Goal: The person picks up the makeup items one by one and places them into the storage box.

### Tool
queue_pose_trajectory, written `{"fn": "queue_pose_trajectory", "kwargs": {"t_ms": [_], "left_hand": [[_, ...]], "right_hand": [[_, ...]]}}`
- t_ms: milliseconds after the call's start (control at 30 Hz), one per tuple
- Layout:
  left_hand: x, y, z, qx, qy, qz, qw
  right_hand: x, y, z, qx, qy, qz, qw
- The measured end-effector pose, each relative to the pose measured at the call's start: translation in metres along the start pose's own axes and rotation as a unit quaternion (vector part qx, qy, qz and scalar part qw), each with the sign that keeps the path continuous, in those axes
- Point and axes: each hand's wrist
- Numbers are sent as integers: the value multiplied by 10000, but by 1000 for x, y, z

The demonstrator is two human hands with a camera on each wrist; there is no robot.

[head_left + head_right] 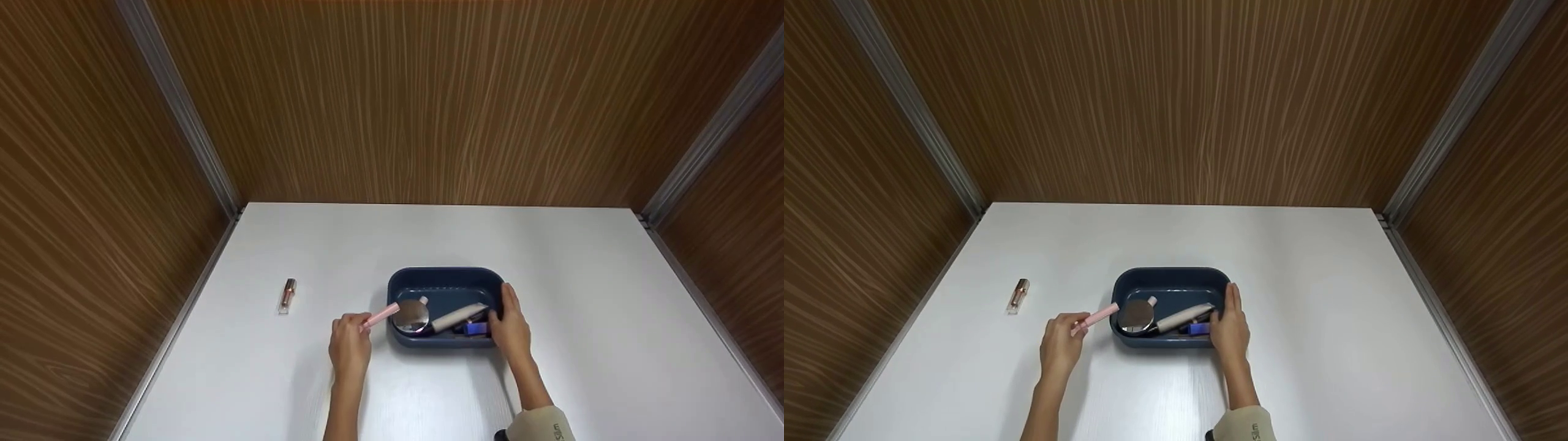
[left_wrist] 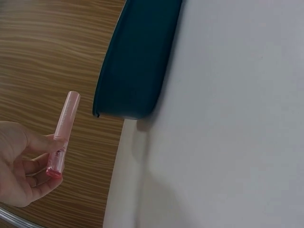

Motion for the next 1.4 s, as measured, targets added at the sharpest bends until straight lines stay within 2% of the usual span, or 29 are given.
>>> {"fn": "queue_pose_trajectory", "kwargs": {"t_ms": [733,1000,1400], "left_hand": [[16,9,9,-82,668,341,9971],[21,17,6,-270,734,444,9959],[26,25,5,-222,911,427,9947]], "right_hand": [[0,2,-1,38,-42,-65,10000],[1,3,0,28,-59,-66,10000],[-1,3,0,17,-68,-54,10000]]}}
Point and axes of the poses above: each hand's wrist, its own z-axis towards the middle knuckle, its own y-axis out of the palm, x = y × z, and after that the axes turned 14 degrees about -x, right-handed
